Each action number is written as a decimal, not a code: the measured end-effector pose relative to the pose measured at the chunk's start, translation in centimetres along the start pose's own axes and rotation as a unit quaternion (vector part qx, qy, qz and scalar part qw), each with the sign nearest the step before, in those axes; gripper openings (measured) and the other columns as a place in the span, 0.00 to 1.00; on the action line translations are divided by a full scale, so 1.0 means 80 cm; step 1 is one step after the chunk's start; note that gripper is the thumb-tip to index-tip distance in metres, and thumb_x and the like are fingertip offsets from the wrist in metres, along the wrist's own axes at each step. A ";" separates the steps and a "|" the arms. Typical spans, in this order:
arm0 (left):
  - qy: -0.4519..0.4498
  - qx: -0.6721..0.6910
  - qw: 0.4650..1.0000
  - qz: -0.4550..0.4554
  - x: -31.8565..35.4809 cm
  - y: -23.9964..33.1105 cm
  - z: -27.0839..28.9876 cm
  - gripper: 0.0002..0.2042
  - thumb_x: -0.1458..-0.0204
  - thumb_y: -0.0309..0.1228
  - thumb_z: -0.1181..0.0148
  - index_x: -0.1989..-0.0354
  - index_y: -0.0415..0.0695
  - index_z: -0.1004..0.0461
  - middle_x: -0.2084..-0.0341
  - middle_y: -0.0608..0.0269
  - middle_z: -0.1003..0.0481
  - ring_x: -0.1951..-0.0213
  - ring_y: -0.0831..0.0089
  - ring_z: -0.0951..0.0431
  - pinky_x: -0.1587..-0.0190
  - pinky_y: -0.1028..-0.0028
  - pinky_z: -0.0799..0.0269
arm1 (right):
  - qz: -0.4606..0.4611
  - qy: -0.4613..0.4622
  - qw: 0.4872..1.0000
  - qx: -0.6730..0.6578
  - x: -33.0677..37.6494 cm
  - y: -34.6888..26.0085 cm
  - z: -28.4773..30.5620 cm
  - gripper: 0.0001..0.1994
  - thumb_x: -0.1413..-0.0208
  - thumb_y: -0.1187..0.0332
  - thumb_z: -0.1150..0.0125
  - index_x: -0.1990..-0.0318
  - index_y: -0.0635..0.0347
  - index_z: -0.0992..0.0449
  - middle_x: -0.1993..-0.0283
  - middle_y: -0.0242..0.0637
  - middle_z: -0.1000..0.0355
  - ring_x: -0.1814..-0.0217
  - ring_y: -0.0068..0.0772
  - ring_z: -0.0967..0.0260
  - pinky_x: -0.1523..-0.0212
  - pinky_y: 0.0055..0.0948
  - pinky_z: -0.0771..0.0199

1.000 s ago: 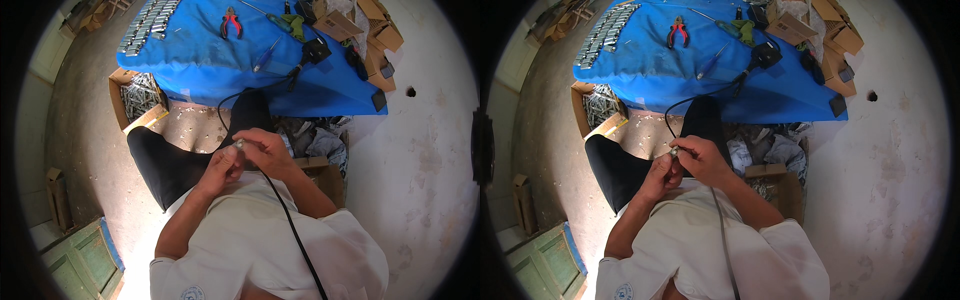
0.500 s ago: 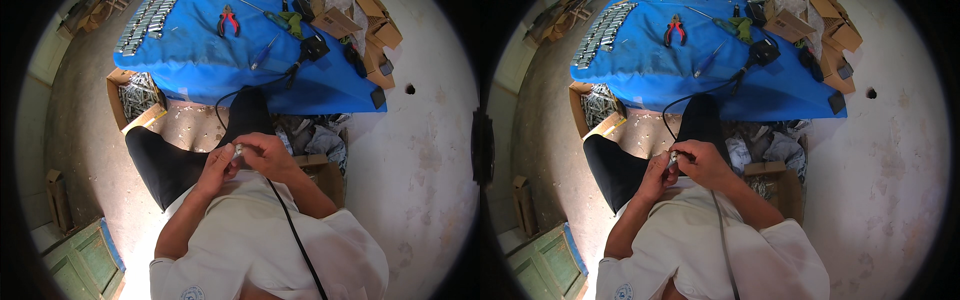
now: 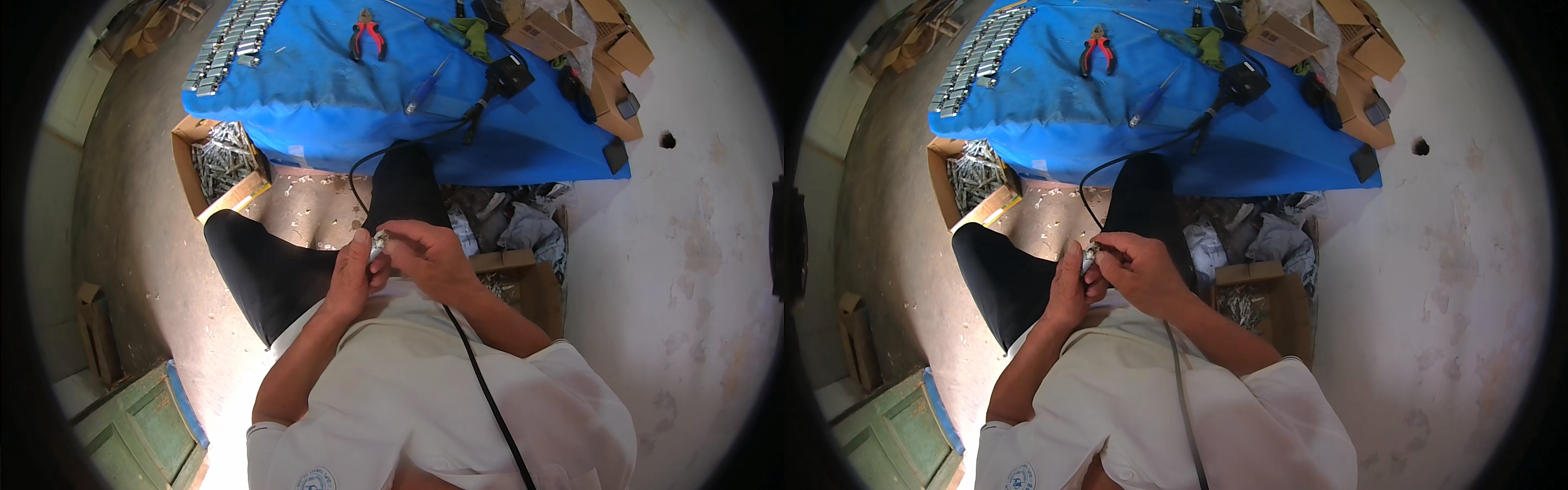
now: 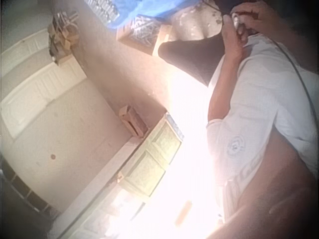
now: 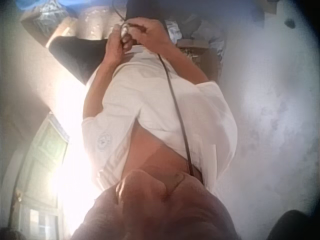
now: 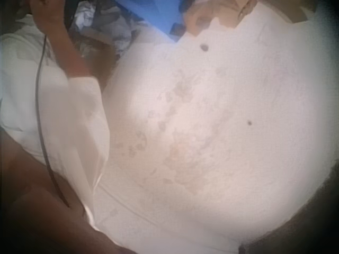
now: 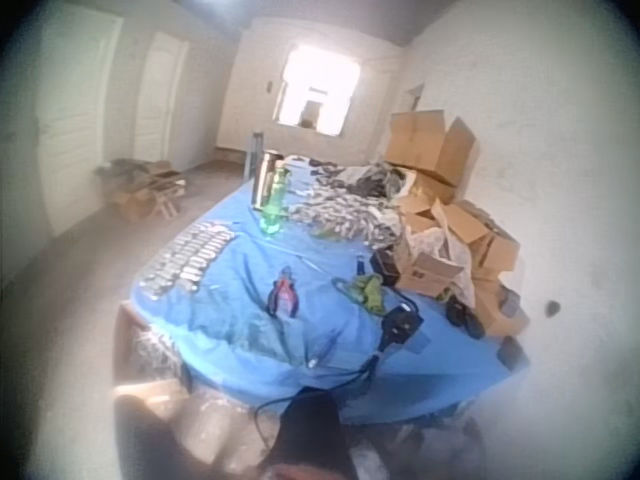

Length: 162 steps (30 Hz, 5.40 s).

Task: The person sits on the floor and assembles small metallic cylindrical components using a screwdriver and pliers. They tighten parts with the screwdriver, then use pliers to grip and adjust the assembly, repeating these steps on multiple units arranged on a blue cloth.

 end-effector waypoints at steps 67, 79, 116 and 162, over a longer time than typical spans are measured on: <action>-0.058 0.234 0.956 0.169 -0.002 -0.006 0.016 0.26 0.40 0.59 0.66 0.86 0.57 0.46 0.95 0.77 0.51 0.92 0.83 0.56 0.87 0.80 0.58 | 0.063 -0.053 0.990 0.111 -0.022 0.021 0.003 0.13 0.44 0.78 0.52 0.53 0.70 0.27 0.62 0.36 0.27 0.60 0.21 0.29 0.59 0.22 0.28; -0.114 0.245 0.947 0.171 -0.002 -0.007 0.022 0.27 0.40 0.60 0.69 0.85 0.54 0.46 0.94 0.75 0.50 0.90 0.81 0.56 0.86 0.78 0.57 | 0.223 0.005 0.935 0.277 -0.020 0.016 -0.003 0.11 0.49 0.76 0.45 0.57 0.66 0.25 0.67 0.44 0.26 0.68 0.40 0.27 0.66 0.28 0.28; -0.053 0.222 0.964 0.139 -0.009 -0.009 0.019 0.26 0.40 0.57 0.66 0.87 0.55 0.47 0.94 0.77 0.49 0.91 0.83 0.53 0.87 0.81 0.59 | 0.120 -0.028 0.980 0.156 -0.022 0.017 -0.005 0.10 0.47 0.78 0.48 0.58 0.71 0.27 0.64 0.41 0.27 0.64 0.27 0.25 0.62 0.23 0.26; 0.159 -0.200 0.965 0.056 -0.040 -0.029 -0.006 0.23 0.38 0.45 0.57 0.83 0.45 0.36 0.87 0.73 0.37 0.84 0.86 0.42 0.82 0.82 0.52 | -0.143 0.007 0.955 -0.258 -0.014 0.084 0.043 0.12 0.46 0.75 0.49 0.55 0.71 0.27 0.69 0.35 0.26 0.74 0.17 0.33 0.74 0.19 0.30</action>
Point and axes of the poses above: each hand's wrist, its own x-axis away from the middle knuckle, its own z-axis out of the back of the hand, y = z × x, the point moved 1 cm from there along -x, towards the middle knuckle
